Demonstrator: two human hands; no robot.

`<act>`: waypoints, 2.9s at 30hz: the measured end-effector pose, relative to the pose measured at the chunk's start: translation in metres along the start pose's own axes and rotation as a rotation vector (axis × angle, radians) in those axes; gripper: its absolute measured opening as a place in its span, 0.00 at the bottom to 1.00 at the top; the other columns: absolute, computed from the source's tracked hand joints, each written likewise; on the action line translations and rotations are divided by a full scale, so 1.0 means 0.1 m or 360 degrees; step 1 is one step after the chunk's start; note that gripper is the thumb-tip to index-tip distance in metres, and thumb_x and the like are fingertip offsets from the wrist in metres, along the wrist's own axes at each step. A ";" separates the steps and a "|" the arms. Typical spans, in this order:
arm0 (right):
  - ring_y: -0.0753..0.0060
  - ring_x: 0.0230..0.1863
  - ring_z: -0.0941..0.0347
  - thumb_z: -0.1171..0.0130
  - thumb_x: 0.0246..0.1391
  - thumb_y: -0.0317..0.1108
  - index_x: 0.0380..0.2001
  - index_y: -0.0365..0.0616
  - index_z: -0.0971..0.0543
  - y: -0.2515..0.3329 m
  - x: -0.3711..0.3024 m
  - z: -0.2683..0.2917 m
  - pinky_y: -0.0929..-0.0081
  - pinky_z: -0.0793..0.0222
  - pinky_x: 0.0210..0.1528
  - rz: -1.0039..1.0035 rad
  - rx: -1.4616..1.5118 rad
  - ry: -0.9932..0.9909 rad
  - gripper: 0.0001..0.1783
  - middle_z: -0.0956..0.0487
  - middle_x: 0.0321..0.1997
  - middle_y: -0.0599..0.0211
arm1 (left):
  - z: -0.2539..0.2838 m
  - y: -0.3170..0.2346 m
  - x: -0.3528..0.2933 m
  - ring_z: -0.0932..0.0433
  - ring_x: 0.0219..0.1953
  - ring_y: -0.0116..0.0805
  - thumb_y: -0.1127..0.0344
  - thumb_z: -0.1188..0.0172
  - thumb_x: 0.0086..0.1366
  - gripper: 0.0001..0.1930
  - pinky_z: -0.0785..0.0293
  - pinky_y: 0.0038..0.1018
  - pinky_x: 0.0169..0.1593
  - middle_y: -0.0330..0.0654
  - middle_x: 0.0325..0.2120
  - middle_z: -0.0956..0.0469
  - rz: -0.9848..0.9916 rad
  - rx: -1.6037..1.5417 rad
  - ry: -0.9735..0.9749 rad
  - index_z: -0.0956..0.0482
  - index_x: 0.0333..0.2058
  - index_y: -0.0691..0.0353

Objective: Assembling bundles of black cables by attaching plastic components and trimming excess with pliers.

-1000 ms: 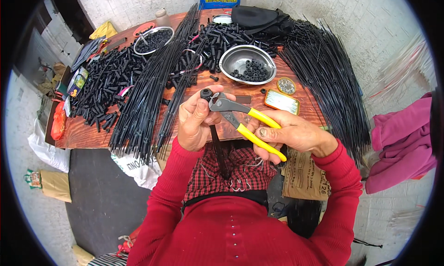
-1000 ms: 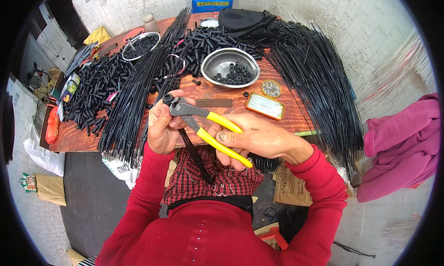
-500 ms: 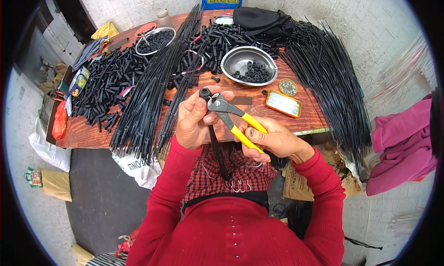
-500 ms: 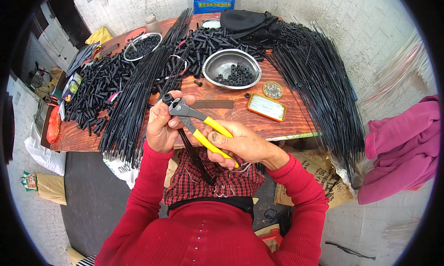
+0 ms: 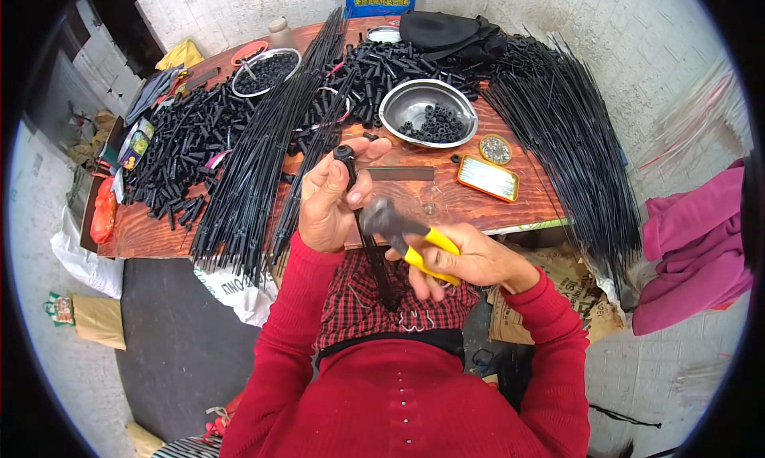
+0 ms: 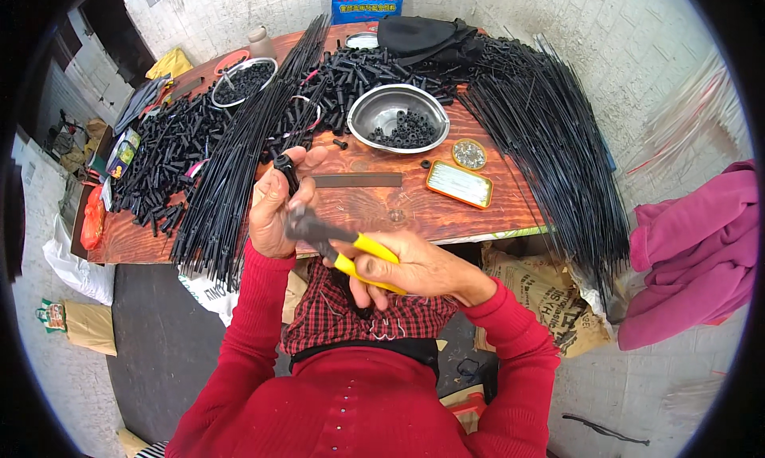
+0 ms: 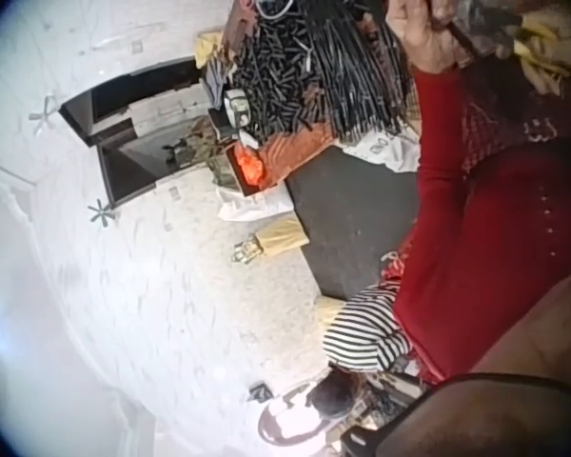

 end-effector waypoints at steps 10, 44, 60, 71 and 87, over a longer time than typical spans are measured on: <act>0.74 0.36 0.23 0.52 0.64 0.43 0.54 0.29 0.32 -0.43 -0.25 0.19 0.76 0.26 0.38 -0.0098 -0.0092 0.0297 0.26 0.21 0.42 0.58 | 0.04 -0.01 0.03 0.40 0.24 0.17 0.62 0.50 0.69 0.21 0.45 0.14 0.27 0.52 0.59 0.35 -0.0066 -0.0013 0.0037 0.35 0.57 0.64; 0.45 0.33 0.22 0.36 0.43 0.44 0.25 0.39 0.18 -0.89 -0.31 3.28 0.54 0.27 0.36 -0.0816 -0.2092 -0.1662 0.17 0.20 0.28 0.45 | 0.37 0.21 0.34 0.37 0.31 0.23 0.63 0.49 0.68 0.22 0.40 0.15 0.28 0.46 0.44 0.32 -0.0058 0.0078 -0.0297 0.38 0.56 0.68; 0.68 0.23 0.23 0.35 0.41 0.40 0.24 0.36 0.21 -1.10 -0.63 3.56 0.71 0.29 0.25 -0.0710 -0.0911 -0.1806 0.16 0.20 0.24 0.57 | 0.26 0.28 0.36 0.37 0.30 0.23 0.62 0.47 0.67 0.23 0.41 0.15 0.27 0.43 0.39 0.32 -0.0035 0.0036 -0.0284 0.37 0.56 0.68; 0.91 0.19 0.39 0.41 0.55 0.38 0.32 0.47 0.28 -0.42 -0.26 2.46 0.88 0.38 0.22 0.0057 0.0636 -0.1134 0.08 0.32 0.25 0.80 | -0.06 0.34 0.30 0.37 0.27 0.22 0.59 0.46 0.67 0.24 0.44 0.15 0.25 0.40 0.31 0.29 0.0031 0.0037 -0.0167 0.35 0.53 0.71; 0.88 0.18 0.37 0.42 0.55 0.33 0.29 0.39 0.24 0.37 0.23 0.79 0.86 0.42 0.20 0.0424 0.0079 -0.0940 0.08 0.30 0.20 0.76 | -0.37 0.19 0.10 0.35 0.26 0.17 0.64 0.41 0.63 0.19 0.42 0.13 0.26 0.39 0.33 0.25 0.0001 0.0186 -0.0188 0.29 0.49 0.68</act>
Point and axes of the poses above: each hand's wrist, its own x-axis towards the middle knuckle, its own z-axis out of the back of the hand, y = z × x, the point moved 7 cm from there along x, towards the middle knuckle
